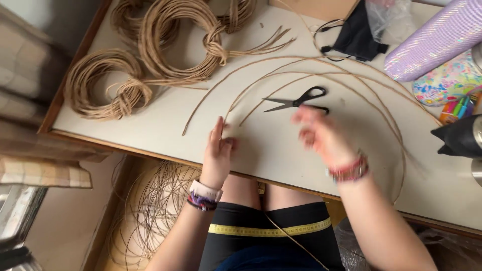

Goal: Measuring and cutting natural fiber strands to specific lengths using a measuring tape and scissors.

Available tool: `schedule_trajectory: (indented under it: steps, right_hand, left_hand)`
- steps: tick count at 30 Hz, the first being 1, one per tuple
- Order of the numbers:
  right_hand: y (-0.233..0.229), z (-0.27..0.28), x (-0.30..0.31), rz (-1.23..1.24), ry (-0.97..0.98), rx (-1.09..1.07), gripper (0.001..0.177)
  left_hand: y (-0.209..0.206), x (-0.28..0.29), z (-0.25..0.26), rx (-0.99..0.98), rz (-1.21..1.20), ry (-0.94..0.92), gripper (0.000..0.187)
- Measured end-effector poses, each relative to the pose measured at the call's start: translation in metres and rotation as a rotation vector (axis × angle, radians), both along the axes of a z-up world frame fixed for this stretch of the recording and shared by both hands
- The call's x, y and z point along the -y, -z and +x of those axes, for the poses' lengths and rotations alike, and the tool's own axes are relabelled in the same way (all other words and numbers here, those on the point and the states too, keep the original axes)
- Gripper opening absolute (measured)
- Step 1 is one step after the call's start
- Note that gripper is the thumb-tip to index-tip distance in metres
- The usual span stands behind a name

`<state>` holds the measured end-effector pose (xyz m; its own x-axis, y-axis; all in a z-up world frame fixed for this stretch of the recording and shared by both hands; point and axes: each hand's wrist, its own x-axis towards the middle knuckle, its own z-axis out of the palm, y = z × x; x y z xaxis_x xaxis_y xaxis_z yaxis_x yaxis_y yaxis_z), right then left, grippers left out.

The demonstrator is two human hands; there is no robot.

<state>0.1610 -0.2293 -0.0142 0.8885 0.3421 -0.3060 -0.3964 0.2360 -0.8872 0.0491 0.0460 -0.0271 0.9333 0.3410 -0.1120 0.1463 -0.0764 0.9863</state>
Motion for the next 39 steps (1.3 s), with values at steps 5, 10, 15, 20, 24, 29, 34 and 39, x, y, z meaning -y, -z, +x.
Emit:
schedule_trajectory:
  steps: [5, 10, 15, 20, 24, 29, 34, 39]
  right_hand:
    - [-0.023, -0.112, 0.021, -0.349, -0.092, 0.138, 0.034]
    - [0.013, -0.186, 0.062, -0.632, -0.187, 0.248, 0.027]
    - [0.034, -0.231, 0.071, -0.954, -0.291, 0.468, 0.022]
    - [0.066, -0.250, 0.054, -1.180, -0.535, 0.434, 0.021]
    - [0.065, -0.255, 0.055, -1.307, -0.567, 0.614, 0.008]
    - [0.024, -0.226, 0.078, -1.183, -0.439, 0.659, 0.011]
    - [-0.002, -0.223, 0.057, -0.999, -0.584, 0.411, 0.016]
    - [0.026, -0.238, -0.034, -0.888, -0.686, 0.629, 0.012]
  left_hand:
    - [-0.010, 0.018, -0.035, 0.272, 1.084, 0.027, 0.087]
    - [0.019, 0.047, -0.081, 0.458, 0.888, 0.248, 0.026]
    - [0.034, 0.069, -0.110, 0.603, 0.729, 0.497, 0.008]
    - [0.084, 0.095, -0.136, 0.440, 0.634, 0.858, 0.025]
    - [0.108, 0.099, -0.141, 0.390, 0.641, 0.958, 0.030]
    - [0.080, 0.076, -0.129, 0.295, 0.664, 0.921, 0.013]
    - [0.035, 0.042, -0.140, 0.105, 0.771, 0.754, 0.017]
    - [0.050, 0.022, -0.169, 0.148, 0.835, 0.691, 0.025]
